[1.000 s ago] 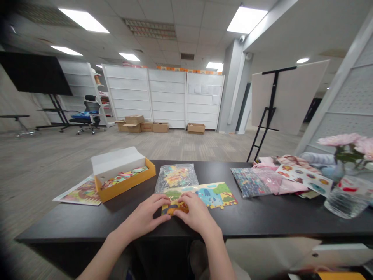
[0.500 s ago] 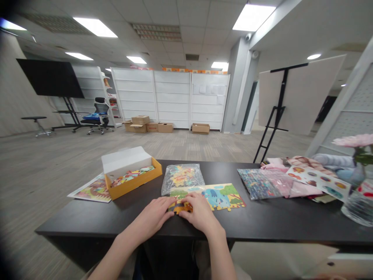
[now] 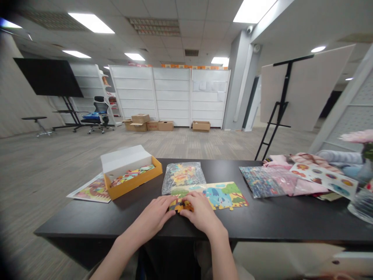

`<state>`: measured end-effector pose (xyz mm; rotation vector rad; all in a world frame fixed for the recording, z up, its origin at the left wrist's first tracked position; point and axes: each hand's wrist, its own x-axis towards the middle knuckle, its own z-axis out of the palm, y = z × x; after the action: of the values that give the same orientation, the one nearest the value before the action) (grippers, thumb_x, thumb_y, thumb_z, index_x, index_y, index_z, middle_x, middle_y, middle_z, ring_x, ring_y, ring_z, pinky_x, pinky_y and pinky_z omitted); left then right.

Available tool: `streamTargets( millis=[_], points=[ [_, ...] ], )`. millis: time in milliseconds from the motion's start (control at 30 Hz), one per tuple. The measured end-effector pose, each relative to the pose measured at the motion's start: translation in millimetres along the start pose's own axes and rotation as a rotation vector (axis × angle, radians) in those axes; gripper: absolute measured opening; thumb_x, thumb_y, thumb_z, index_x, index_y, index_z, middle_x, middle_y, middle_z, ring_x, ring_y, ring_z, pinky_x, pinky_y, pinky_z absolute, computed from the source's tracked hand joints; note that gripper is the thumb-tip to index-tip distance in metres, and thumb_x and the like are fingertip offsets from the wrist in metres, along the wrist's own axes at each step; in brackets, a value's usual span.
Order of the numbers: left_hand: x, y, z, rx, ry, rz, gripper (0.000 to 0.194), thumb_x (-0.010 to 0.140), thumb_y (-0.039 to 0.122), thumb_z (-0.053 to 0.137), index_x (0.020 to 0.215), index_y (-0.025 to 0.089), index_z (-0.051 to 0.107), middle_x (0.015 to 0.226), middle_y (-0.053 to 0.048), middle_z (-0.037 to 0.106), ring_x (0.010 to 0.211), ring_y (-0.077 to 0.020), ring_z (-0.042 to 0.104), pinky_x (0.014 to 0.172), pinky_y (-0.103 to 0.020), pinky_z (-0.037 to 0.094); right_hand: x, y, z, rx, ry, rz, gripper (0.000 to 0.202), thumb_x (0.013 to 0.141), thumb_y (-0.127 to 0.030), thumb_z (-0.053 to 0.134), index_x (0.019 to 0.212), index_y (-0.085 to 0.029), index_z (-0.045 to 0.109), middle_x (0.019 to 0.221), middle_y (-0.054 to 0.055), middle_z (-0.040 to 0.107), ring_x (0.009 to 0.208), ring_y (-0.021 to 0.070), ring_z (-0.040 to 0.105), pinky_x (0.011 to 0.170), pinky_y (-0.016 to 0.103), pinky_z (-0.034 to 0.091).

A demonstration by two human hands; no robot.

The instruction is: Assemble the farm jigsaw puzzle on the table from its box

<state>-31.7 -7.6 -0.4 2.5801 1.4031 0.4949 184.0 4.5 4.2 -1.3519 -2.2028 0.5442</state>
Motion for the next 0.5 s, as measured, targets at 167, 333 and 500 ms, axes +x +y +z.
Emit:
streamTargets(
  millis=[167, 333, 500],
  points=[
    [0.2, -1.9, -5.4, -0.051, -0.005, 0.002, 0.036, 0.098, 0.030, 0.059, 0.134, 0.024, 0.056, 0.137, -0.006, 0.063, 0.127, -0.0248, 0.056, 0.104, -0.040, 0.046, -0.6, -0.2, 2.2, -0.028, -0.034, -0.008, 0.028, 0.090, -0.027, 0.068, 0.117, -0.025, 0.070, 0.124, 0.005, 0.068, 0.119, 0.0269, 0.056, 0.106, 0.042, 0.039],
    [0.3, -5.0, -7.6, -0.121, 0.008, -0.005, 0.036, 0.095, 0.028, 0.064, 0.130, 0.025, 0.059, 0.134, -0.005, 0.065, 0.124, -0.0237, 0.058, 0.104, -0.039, 0.046, -2.8, -2.6, 1.8, -0.049, -0.044, -0.025, 0.029, 0.093, -0.029, 0.064, 0.121, -0.027, 0.070, 0.126, 0.005, 0.068, 0.120, 0.0267, 0.054, 0.108, 0.042, 0.037],
    [0.2, -4.7, -8.5, -0.163, 0.027, -0.004, 0.033, 0.095, 0.030, 0.063, 0.128, 0.026, 0.061, 0.133, -0.005, 0.066, 0.124, -0.0236, 0.058, 0.104, -0.039, 0.046, -5.0, -6.5, 2.2, -0.044, -0.046, -0.038, 0.032, 0.096, -0.029, 0.058, 0.127, -0.031, 0.068, 0.129, 0.004, 0.067, 0.122, 0.0272, 0.053, 0.111, 0.046, 0.035]
  ],
)
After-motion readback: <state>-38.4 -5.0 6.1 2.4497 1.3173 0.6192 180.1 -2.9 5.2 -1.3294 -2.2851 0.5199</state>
